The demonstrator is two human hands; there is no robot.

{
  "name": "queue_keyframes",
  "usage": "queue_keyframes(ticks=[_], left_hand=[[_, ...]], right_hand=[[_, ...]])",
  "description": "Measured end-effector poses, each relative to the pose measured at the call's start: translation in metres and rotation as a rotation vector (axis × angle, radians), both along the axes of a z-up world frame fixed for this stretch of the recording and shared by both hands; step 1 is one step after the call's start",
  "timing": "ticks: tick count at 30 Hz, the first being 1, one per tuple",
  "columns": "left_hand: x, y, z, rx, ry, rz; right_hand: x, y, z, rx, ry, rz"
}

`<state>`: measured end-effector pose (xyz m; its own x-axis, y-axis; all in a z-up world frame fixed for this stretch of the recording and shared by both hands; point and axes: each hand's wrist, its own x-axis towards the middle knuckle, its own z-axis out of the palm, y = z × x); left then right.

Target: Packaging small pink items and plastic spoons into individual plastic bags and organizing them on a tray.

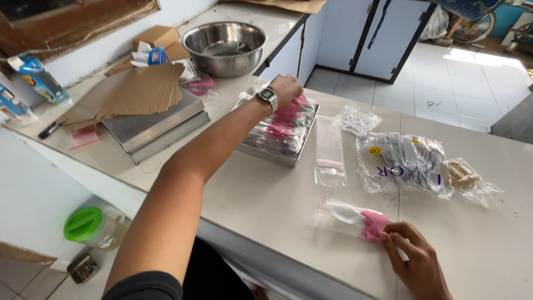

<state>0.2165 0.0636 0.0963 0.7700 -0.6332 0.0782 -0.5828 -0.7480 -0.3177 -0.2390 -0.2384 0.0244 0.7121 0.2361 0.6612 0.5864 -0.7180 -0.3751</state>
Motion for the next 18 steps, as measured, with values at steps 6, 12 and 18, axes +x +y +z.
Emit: queue_keyframes(ticks=[6,12,18], left_hand=[[-0.112,0.014,0.066,-0.197,0.395,0.053],[-0.071,0.020,0.021,-0.055,0.104,-0.112],[-0.070,0.016,0.001,0.043,-0.122,-0.267]], right_hand=[[0.000,-0.005,-0.004,-0.061,-0.038,-0.015],[0.006,-0.002,-0.004,-0.176,0.060,-0.035],[0.004,0.001,0.000,-0.134,0.062,-0.020]])
